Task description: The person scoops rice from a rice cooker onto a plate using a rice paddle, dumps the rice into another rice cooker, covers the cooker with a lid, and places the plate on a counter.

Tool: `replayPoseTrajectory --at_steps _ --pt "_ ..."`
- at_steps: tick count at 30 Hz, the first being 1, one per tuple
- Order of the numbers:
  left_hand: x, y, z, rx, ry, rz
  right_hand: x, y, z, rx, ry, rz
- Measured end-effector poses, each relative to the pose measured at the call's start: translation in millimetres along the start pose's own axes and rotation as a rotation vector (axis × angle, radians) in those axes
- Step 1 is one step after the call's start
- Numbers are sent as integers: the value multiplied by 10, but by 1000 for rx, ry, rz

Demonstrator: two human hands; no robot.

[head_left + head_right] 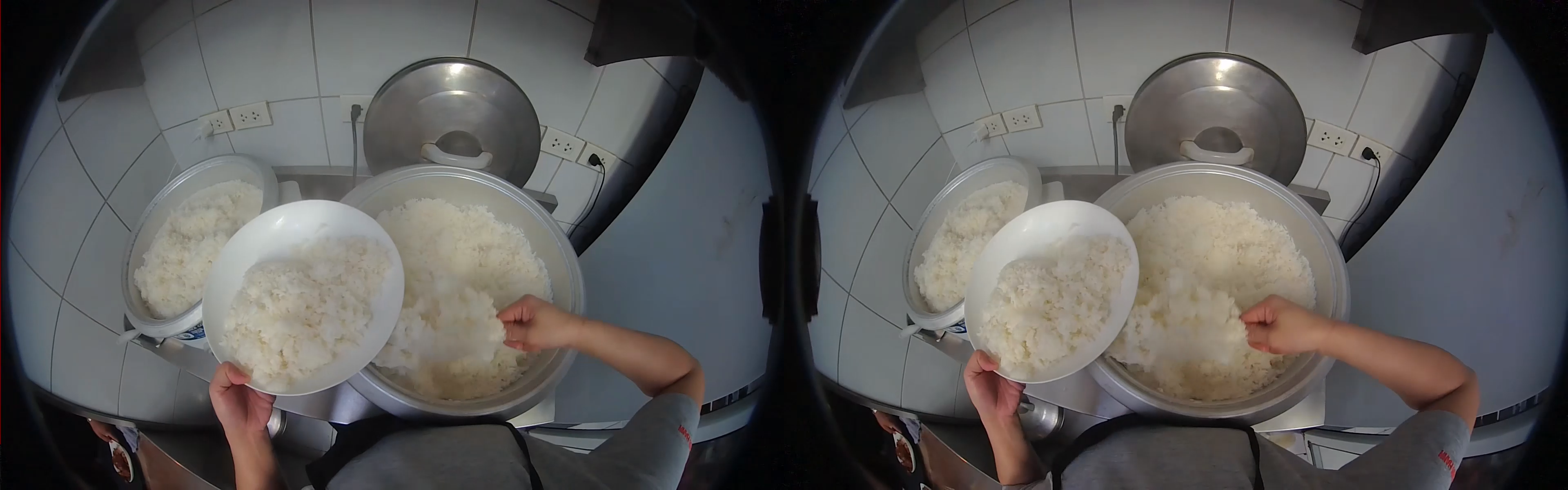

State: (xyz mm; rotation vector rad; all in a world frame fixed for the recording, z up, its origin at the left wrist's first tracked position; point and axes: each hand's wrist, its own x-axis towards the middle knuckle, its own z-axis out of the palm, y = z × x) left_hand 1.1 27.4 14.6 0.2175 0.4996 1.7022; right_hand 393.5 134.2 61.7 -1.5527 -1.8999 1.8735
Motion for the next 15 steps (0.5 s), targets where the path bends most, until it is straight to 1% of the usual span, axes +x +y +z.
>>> replayPoseTrajectory --at_steps 1,2,4,7,10,11,14,15 --pt "-11 18 30 -26 1 -13 38 44 -80 12 16 -5" --pt "-21 34 0 20 4 13 55 63 -150 22 34 -9" --pt "-56 77 -105 104 16 66 35 12 -221 -63 140 -56" --pt "-143 115 -128 159 -3 61 22 -131 -356 -144 276 -109" --pt "-180 48 -93 119 -51 31 28 -441 -355 -169 318 -202" --pt "-184 24 -86 105 -55 -26 46 -560 -340 -238 313 -251" --pt "-188 -102 2 144 -82 -45 152 -919 -89 -485 390 -392" --pt "-205 -137 104 178 -50 -40 217 -952 -12 -696 389 -538"
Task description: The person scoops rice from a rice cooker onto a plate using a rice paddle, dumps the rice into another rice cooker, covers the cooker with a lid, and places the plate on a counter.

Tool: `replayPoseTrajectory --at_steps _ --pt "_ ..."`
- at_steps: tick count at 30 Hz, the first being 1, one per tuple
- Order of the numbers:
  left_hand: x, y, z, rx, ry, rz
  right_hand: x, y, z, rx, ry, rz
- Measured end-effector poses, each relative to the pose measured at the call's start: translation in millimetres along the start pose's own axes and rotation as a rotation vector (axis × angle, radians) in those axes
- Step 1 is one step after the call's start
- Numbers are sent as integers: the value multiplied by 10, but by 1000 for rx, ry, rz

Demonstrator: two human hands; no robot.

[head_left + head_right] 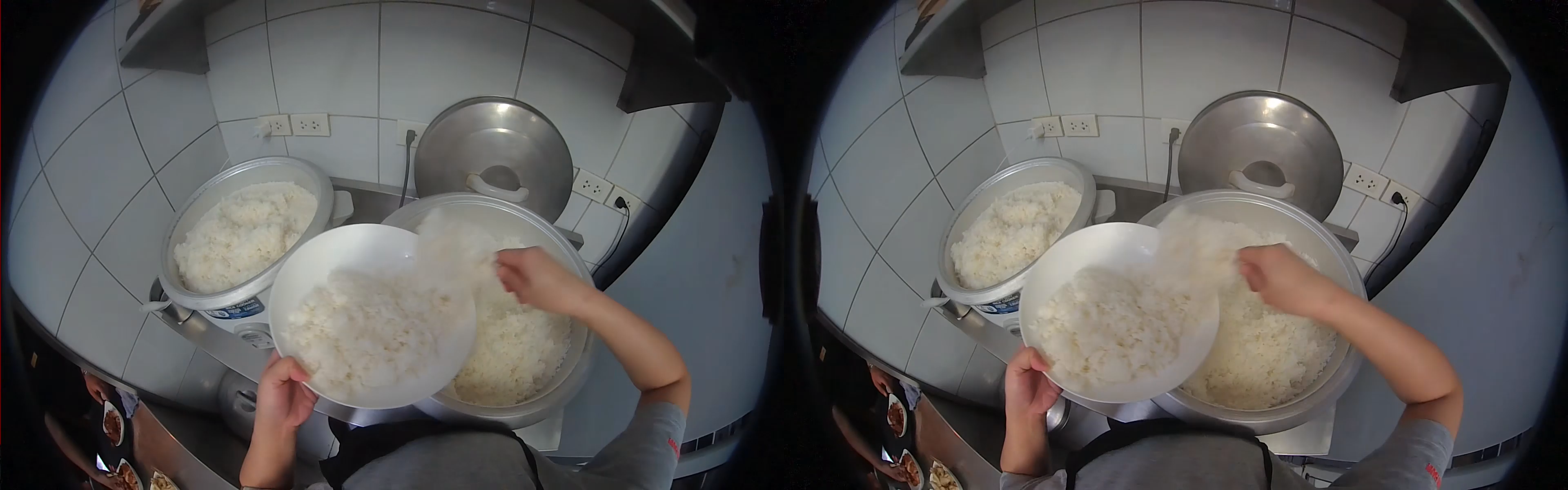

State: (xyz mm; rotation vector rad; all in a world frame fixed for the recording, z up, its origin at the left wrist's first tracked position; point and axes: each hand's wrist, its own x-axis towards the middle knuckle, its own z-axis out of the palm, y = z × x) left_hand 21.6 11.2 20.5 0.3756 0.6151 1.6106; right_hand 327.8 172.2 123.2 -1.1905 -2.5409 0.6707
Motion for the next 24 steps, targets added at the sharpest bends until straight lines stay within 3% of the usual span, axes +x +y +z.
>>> replayPoseTrajectory --at_steps 3,6,9,12,14,16,18,20,24 --pt "-5 -13 101 23 -39 11 174 -77 428 -307 215 -492" --pt "-1 -2 142 39 -30 24 175 -585 555 -447 5 -339" --pt "16 9 105 57 -52 19 174 -728 594 -481 -39 -423" --pt "46 33 -13 44 -77 -2 209 -401 405 -389 54 -464" --pt "64 57 -76 11 -55 -13 131 -243 -46 -190 19 -405" --pt "79 83 -194 -2 -34 -8 -98 60 -371 -35 120 -66" --pt "106 133 -319 1 -16 43 -283 529 -584 -129 82 169" --pt "122 187 -401 -29 -13 40 -556 1063 -553 -517 -34 402" --pt "171 234 -468 -98 -41 16 -816 1256 -102 -526 -190 488"
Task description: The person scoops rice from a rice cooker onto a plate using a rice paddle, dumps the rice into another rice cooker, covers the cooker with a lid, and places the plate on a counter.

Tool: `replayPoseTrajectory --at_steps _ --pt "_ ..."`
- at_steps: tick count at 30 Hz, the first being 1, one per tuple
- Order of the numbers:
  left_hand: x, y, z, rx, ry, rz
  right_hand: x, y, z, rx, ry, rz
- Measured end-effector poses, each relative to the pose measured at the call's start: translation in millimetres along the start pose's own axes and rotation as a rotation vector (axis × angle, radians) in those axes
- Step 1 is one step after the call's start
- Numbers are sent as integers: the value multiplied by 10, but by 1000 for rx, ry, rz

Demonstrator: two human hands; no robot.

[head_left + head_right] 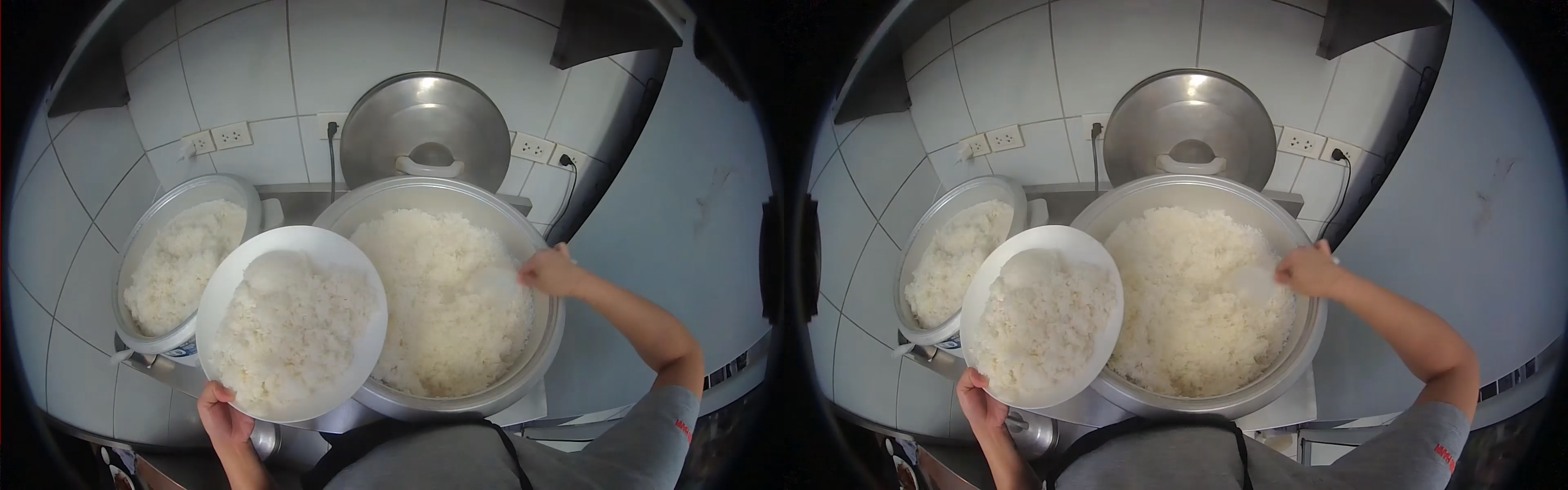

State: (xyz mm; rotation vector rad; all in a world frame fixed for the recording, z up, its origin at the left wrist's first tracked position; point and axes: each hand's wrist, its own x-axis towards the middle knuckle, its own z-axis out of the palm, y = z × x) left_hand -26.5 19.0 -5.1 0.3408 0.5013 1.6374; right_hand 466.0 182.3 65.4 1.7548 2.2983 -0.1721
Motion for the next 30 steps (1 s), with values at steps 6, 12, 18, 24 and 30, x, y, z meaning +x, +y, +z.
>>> replayPoseTrajectory --at_steps 6,12,18,24,30 --pt "19 -1 -77 -15 2 -10 94 -723 237 98 -10 -314" --pt "18 -37 -37 -59 11 -6 145 -850 226 215 -153 -292" --pt "-2 -37 20 -57 5 -22 148 -613 337 381 -210 -297" --pt "-38 -73 118 38 6 -8 46 -473 34 761 -224 -243" --pt "-90 -199 270 89 0 -5 158 -861 -855 625 15 -262"
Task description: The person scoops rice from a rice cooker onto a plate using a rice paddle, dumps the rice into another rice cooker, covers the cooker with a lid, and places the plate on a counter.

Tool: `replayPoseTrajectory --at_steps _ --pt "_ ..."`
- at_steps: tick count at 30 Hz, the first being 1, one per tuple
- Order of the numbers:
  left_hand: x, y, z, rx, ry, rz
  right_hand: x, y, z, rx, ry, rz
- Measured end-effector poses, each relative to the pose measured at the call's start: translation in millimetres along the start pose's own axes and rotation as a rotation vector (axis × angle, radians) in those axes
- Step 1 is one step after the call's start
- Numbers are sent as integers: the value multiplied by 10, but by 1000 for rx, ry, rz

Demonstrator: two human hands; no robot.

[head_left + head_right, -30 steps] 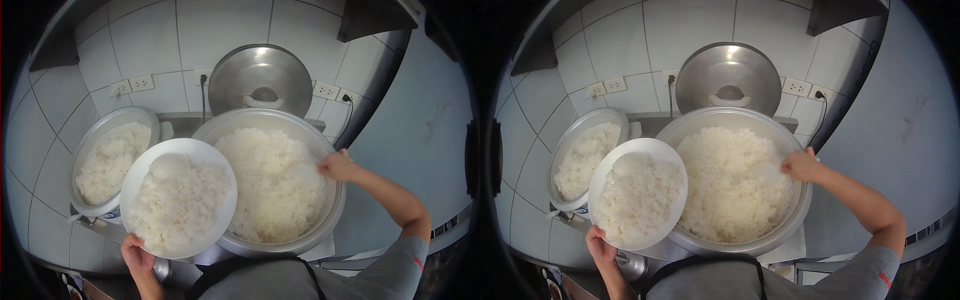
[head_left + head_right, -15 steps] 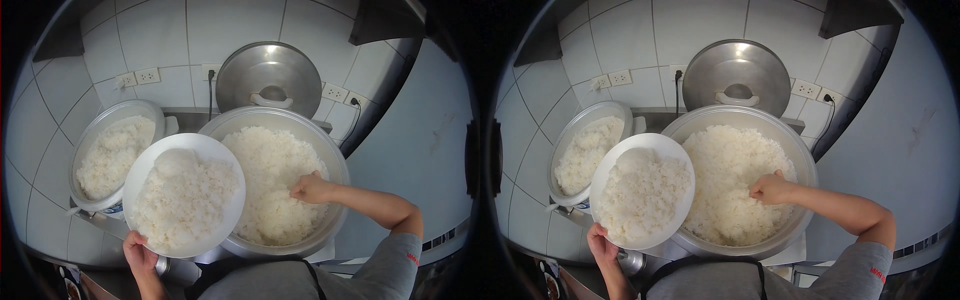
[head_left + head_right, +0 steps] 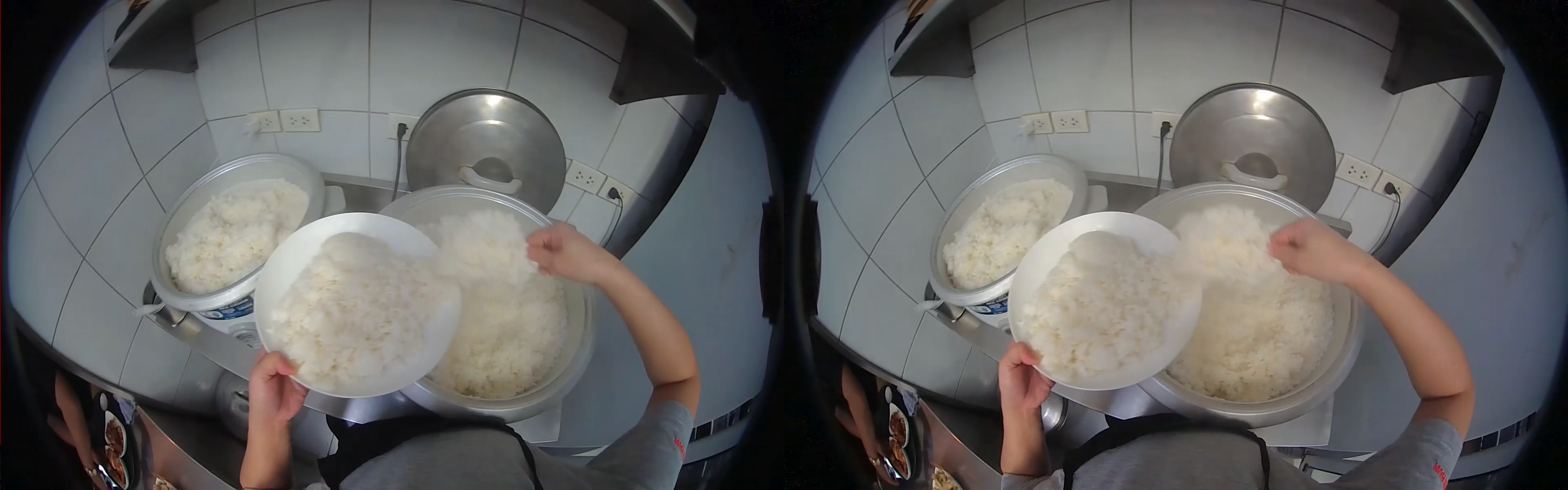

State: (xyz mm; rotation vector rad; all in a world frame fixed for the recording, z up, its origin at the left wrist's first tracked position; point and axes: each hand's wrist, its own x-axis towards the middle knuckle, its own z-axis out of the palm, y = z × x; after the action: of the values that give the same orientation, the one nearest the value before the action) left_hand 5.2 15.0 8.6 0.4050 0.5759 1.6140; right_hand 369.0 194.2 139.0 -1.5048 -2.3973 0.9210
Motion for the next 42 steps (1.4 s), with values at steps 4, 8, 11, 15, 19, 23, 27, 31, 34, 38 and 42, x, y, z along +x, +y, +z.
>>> replayPoseTrajectory --at_steps 4,8,11,15,19,23,27,31,34,38,42 --pt "-14 -67 145 28 -1 24 290 -524 287 -458 182 -360" --pt "-31 -69 246 54 22 41 341 -846 908 -562 190 -582" --pt "-34 -73 281 57 32 56 179 -1015 1034 -602 137 -547" --pt "-13 -60 170 28 16 28 126 -858 800 -524 183 -610" --pt "26 -77 1 23 1 20 52 -404 44 -545 340 -392" --pt "44 -64 -146 -1 10 39 -9 513 -226 -1124 372 7" --pt "46 -54 -161 -9 -11 50 -119 1027 87 -1308 405 -203" --pt "54 -40 -196 -37 -35 33 -321 894 360 -1239 326 -346" --pt "43 -36 -210 -43 -43 21 -506 736 430 -1163 297 -353" --pt "46 -45 -260 -44 -46 34 -710 562 533 -1042 239 -366" --pt "33 -30 -201 -75 -14 15 -862 520 584 -880 138 -339"
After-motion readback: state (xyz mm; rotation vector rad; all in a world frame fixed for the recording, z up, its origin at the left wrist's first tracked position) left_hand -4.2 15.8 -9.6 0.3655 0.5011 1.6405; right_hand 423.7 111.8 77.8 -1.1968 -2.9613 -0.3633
